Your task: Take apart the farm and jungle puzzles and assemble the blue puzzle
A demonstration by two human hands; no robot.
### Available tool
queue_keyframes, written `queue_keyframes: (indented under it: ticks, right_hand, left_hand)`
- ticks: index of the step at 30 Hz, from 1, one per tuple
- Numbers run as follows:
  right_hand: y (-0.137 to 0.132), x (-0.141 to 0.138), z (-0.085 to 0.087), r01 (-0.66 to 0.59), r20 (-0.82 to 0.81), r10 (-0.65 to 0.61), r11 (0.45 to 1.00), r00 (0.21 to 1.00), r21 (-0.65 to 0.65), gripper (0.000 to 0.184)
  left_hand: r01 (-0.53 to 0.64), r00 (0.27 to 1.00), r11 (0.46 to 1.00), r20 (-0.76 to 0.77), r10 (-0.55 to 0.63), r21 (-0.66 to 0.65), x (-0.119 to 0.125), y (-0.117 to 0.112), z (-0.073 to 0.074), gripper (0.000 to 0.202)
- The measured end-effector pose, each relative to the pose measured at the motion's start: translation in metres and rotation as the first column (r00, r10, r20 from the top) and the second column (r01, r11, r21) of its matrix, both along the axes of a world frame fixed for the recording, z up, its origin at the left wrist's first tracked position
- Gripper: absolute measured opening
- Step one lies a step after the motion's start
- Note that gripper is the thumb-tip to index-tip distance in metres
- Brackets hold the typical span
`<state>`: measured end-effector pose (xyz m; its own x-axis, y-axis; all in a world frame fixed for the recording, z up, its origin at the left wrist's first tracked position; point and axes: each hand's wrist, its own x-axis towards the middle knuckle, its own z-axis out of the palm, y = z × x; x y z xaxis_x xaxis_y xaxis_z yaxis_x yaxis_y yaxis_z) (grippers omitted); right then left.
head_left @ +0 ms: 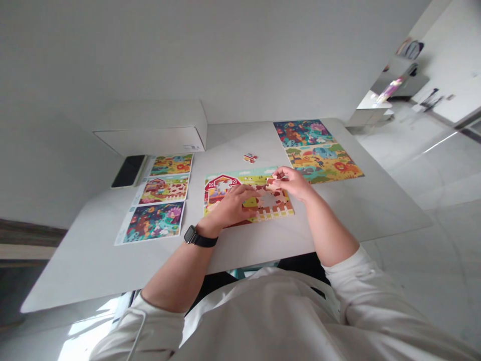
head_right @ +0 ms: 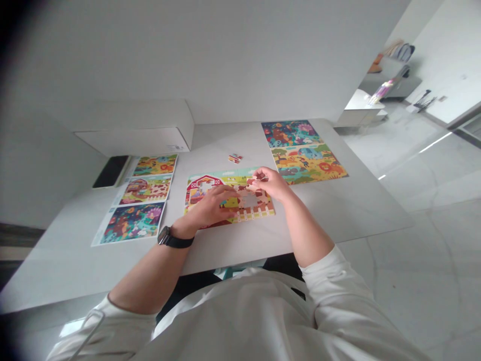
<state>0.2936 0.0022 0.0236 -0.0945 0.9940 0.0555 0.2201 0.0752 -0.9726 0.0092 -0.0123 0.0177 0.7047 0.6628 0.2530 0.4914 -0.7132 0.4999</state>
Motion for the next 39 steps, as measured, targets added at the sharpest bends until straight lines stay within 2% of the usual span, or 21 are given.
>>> queue_keyframes:
  ticks: [4,10,15,22,28,34,39]
  right_hand:
    - [-0.002,-0.003,-0.001,-0.082,0.013,0.082,0.996,0.997,-0.032,0.035]
    - [-0.005,-0.008,-0.008,-0.239,0.031,0.243,0.966,0.97,-0.098,0.03]
    - [-0.005,-0.012,-0.014,-0.308,0.075,0.319,0.942,0.945,-0.132,0.025]
    - [-0.005,-0.01,-0.014,-0.327,0.187,0.333,0.943,0.924,-0.062,0.021]
    - [-0.007,-0.007,-0.009,-0.265,0.367,0.254,0.964,0.895,-0.021,0.015]
    - [-0.008,-0.009,-0.004,-0.254,0.447,0.213,0.967,0.869,0.032,0.015]
    - [-0.007,-0.011,-0.009,-0.258,0.487,0.201,0.965,0.85,0.053,0.015]
  left_hand:
    - [0.034,0.997,0.999,-0.063,-0.034,0.002,0.002,-0.002,-0.005,0.062]
    - [0.035,0.994,0.999,-0.103,-0.037,-0.013,0.002,0.0,-0.01,0.061]
    - [0.031,0.995,0.999,-0.09,-0.033,-0.031,0.002,0.001,-0.013,0.061]
    - [0.03,0.996,0.999,-0.086,-0.033,-0.032,0.002,0.0,-0.013,0.062]
    - [0.035,0.996,0.998,-0.082,-0.039,-0.049,0.002,0.0,-0.011,0.061]
    - [0.03,0.997,0.999,-0.068,-0.033,-0.039,0.002,0.0,-0.013,0.062]
    - [0.027,0.996,0.999,-0.078,-0.03,-0.041,0.002,-0.001,-0.013,0.06]
